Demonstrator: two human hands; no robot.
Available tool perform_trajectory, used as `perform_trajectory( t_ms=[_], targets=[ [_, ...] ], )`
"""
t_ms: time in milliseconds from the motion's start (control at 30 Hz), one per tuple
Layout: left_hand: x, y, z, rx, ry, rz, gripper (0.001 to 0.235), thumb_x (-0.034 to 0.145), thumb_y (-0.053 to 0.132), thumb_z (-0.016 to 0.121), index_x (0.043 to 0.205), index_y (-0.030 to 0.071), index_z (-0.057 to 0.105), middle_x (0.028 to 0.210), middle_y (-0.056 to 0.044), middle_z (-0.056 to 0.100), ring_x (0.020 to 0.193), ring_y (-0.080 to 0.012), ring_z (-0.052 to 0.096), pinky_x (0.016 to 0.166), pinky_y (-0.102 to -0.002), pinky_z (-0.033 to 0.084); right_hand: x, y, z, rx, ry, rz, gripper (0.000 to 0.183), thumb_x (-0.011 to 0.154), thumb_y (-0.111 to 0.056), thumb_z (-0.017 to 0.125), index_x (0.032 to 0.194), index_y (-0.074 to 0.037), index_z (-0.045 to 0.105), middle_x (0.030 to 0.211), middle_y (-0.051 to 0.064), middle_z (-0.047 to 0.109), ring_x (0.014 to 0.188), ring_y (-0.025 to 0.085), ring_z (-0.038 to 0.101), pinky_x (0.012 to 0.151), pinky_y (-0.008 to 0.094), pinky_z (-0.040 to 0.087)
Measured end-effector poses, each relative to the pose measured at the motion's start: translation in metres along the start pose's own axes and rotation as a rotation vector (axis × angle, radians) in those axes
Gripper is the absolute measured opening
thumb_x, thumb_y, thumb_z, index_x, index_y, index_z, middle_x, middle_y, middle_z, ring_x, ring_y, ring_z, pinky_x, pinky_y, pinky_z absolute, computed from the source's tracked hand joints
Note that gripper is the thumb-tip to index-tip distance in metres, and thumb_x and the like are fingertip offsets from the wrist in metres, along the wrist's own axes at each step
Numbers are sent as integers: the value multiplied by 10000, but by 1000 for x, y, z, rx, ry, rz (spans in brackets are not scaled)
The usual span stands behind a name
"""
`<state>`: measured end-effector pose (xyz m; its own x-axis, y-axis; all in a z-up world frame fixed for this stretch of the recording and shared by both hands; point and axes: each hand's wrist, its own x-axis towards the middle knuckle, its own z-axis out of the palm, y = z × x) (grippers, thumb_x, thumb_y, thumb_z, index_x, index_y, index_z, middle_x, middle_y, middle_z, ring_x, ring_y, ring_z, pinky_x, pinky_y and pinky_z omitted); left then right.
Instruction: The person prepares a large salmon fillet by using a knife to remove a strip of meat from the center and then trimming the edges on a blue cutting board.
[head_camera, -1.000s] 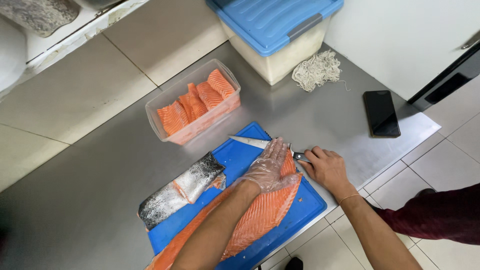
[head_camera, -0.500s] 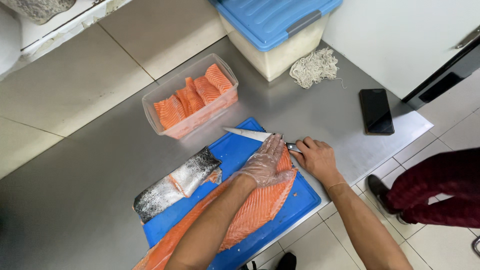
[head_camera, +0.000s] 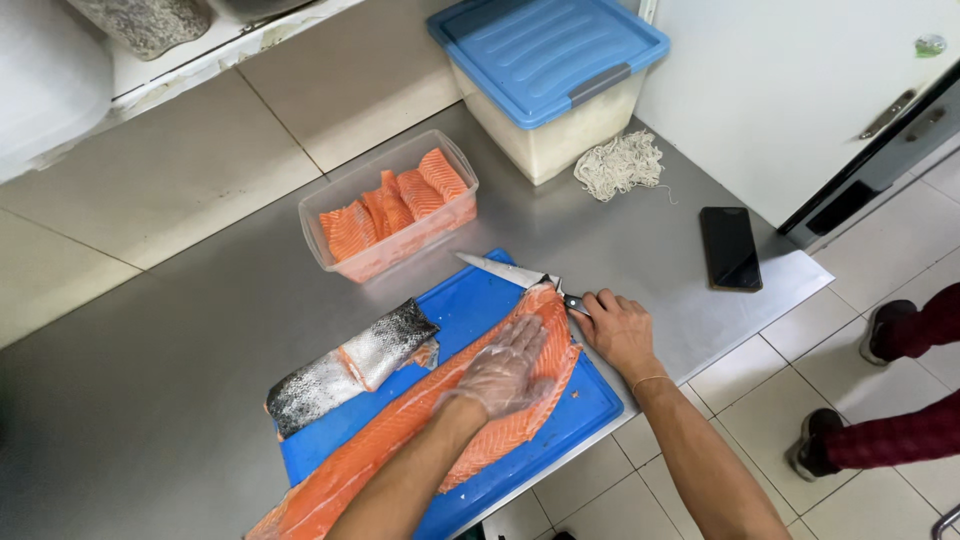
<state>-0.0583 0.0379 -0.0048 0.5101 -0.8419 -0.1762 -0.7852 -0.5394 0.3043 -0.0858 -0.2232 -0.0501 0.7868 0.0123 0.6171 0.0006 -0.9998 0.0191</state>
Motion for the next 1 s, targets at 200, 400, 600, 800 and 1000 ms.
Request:
perform_trajectory(
  t_ms=[200,400,600,800,1000],
  targets=[
    [-51,3,63,93,399,27,859,1097,509,550,1685,-104,422,1767,-338,390,1651,-475,374,1369,-544,284,0,20,-4,-71,-32,227,433,1151,-613,601,1026,-207,678,952,8,661,668,329,712,501,493,521],
    [-90,16,67,-12,426,-76,766,1108,415,584,1671,-86,452,1767,-296,415,1641,-448,390,1359,-511,304,-37,38,-12,49,-107,174,402,1116,-610,647,1107,-210,670,992,-17,658,674,311,702,478,482,511],
    [-139,21,73,-42,495,-228,740,1072,350,651,1703,14,462,1754,-247,469,1619,-432,443,1317,-539,371,-42,60,-19,462,-273,360,438,1097,-555,674,1254,-149,721,1176,30,772,1057,294,753,858,487,572],
    [-202,33,89,-35,513,-421,801,1048,387,747,1694,9,464,1755,-192,489,1617,-374,464,1307,-521,389,-36,72,-27,705,-201,539,360,1172,-439,708,1257,-89,719,1077,92,784,1001,307,720,946,441,529],
    [-269,31,110,51,805,-579,749,1015,369,820,1618,4,568,1609,-255,634,1471,-461,622,1250,-559,508,-34,81,-25,732,-257,623,423,1213,-491,721,1324,-83,706,1132,102,748,1042,302,675,998,448,510]
  ],
)
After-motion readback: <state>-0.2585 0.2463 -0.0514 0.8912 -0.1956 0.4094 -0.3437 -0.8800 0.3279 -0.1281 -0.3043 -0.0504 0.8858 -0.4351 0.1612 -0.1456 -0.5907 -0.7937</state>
